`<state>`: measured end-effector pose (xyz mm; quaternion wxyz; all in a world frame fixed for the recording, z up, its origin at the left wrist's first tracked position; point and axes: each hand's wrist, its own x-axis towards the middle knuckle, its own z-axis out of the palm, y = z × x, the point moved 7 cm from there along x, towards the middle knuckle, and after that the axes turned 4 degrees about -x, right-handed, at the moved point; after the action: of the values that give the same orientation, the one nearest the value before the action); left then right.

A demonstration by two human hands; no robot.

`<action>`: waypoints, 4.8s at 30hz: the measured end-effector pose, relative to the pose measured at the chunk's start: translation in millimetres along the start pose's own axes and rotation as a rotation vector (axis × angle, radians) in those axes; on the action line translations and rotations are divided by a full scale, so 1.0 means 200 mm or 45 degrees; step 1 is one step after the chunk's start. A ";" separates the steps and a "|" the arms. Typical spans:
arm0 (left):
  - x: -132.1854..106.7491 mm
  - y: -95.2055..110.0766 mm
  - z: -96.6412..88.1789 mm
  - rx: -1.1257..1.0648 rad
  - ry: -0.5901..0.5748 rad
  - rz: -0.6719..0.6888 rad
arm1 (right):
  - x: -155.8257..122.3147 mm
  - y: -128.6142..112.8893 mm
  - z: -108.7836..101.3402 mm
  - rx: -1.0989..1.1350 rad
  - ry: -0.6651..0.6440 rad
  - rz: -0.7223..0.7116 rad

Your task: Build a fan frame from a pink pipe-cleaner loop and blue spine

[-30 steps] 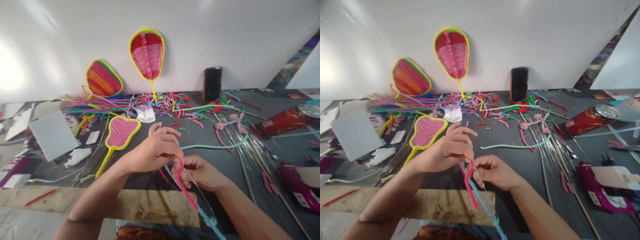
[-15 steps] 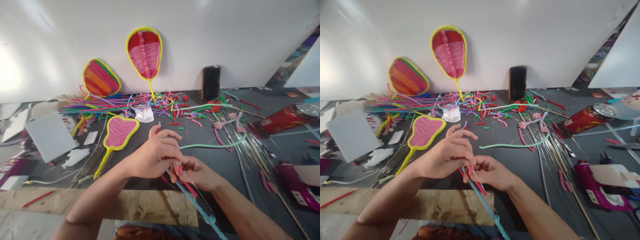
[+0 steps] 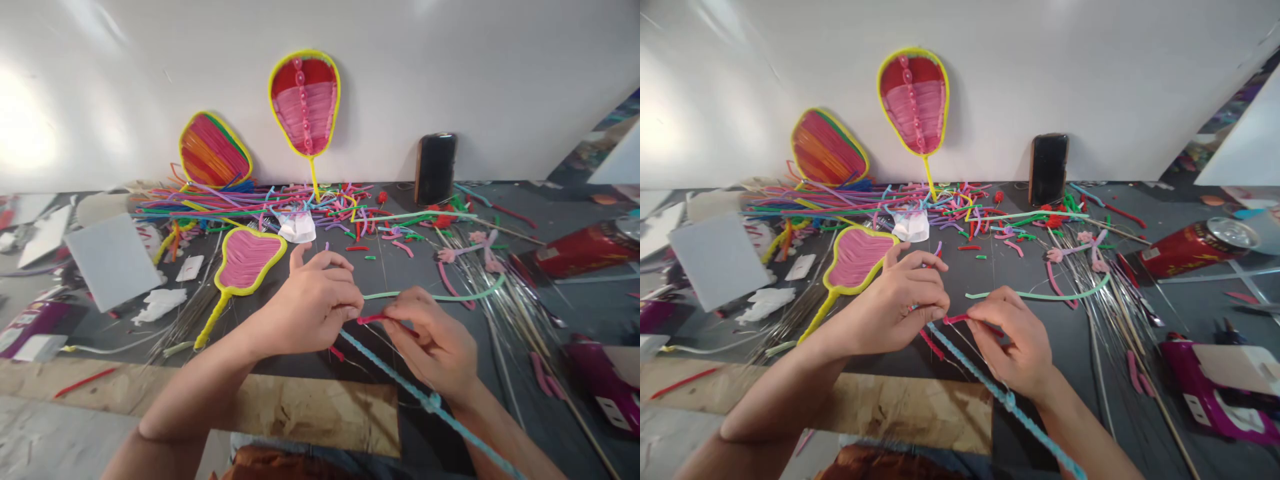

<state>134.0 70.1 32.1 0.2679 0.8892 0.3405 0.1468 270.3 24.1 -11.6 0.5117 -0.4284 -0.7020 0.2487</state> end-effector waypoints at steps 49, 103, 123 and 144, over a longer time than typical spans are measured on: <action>0.05 -0.15 0.13 0.169 -0.135 -0.070 | 0.00 -0.09 0.11 -0.498 -0.386 -0.478; 0.01 -0.01 0.03 0.035 -0.088 0.230 | -0.13 0.26 0.34 1.239 -0.575 0.998; 0.04 -0.08 0.12 0.275 -0.080 0.169 | -0.01 -0.02 0.15 -0.013 -0.505 -0.237; 0.00 -0.03 0.03 0.367 0.010 0.274 | -0.11 0.26 0.24 0.886 -0.639 0.950</action>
<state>133.3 71.9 23.3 0.1190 0.9492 0.2618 0.1277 246.8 36.5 -80.4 0.3176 -0.3814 -0.4799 0.7234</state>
